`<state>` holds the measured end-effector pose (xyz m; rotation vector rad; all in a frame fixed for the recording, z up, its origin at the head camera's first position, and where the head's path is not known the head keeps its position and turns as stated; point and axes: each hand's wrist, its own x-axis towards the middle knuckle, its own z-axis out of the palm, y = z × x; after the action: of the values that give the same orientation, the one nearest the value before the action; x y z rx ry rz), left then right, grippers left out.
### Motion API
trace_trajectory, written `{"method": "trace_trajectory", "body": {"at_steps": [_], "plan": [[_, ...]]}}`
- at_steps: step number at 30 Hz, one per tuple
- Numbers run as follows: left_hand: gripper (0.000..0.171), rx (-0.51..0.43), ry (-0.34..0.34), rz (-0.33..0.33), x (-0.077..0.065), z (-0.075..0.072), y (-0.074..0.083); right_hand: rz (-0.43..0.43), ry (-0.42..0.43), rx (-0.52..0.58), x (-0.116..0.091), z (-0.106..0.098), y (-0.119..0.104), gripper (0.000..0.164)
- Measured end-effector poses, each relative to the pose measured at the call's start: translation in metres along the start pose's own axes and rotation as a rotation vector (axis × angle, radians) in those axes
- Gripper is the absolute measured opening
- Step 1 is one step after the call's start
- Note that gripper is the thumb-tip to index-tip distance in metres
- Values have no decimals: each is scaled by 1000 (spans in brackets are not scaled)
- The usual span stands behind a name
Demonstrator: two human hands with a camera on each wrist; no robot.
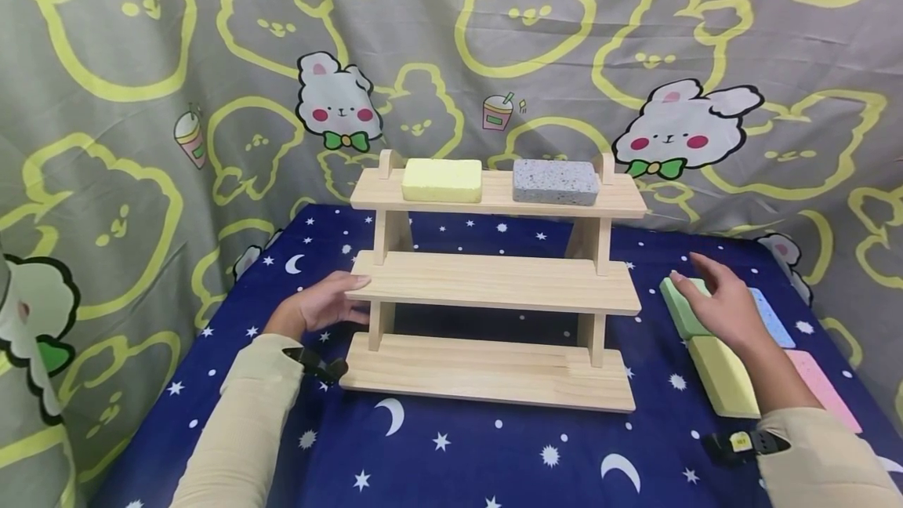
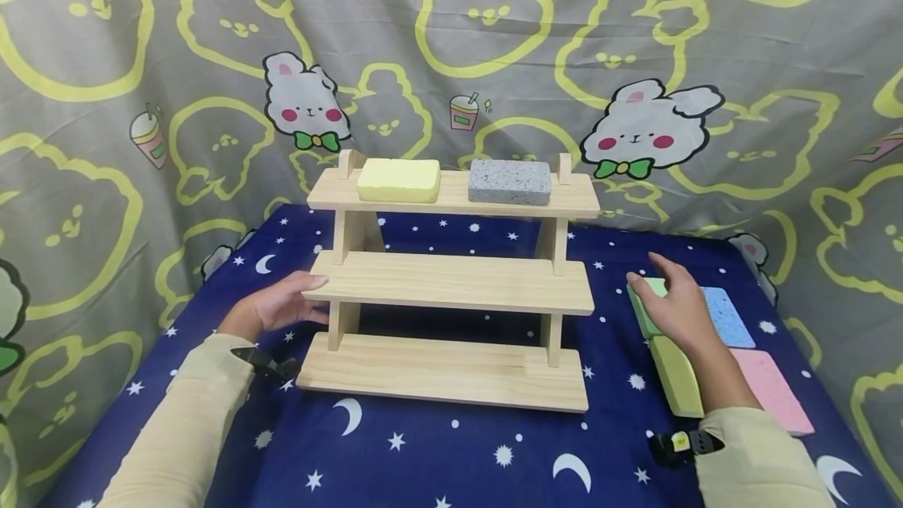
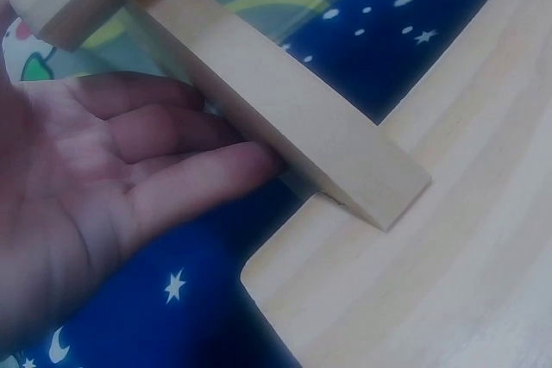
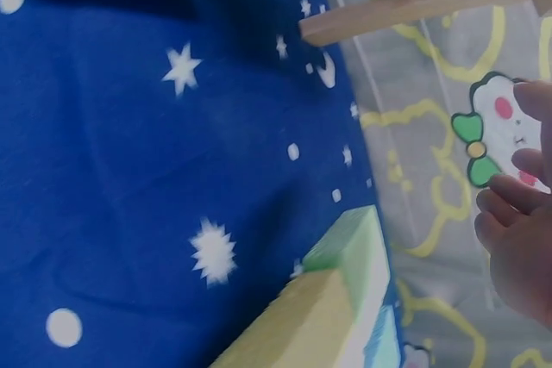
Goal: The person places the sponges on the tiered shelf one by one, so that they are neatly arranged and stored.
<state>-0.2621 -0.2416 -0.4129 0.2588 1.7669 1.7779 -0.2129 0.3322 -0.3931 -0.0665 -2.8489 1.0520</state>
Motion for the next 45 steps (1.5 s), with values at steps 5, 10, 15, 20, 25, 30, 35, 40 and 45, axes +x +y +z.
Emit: {"method": "trace_trajectory", "body": {"at_steps": [5,10,15,20,25,30,35,40,45], "plan": [[54,0,2,-4,0,0,0,35,19,-15,-3,6,14,75],[55,-3,3,-4,0,-1,-1,48,64,-15,-7,12,30,72],[48,-14,0,1,0,-1,-2,84,94,-40,-10,14,41,71],[43,-18,-2,7,0,-1,-2,125,98,-83,-14,16,49,73],[38,-22,-7,14,0,-1,-2,160,112,-103,-16,20,56,76],[37,-33,-9,15,0,-1,-2,195,106,-114,-17,24,64,77],[44,-30,-3,10,1,-1,-3,227,97,-133,-17,26,69,77],[43,-28,1,10,1,-2,-3,260,70,-149,-15,27,71,81],[48,-24,10,3,1,-1,-3,311,33,-171,-14,31,70,86]]}}
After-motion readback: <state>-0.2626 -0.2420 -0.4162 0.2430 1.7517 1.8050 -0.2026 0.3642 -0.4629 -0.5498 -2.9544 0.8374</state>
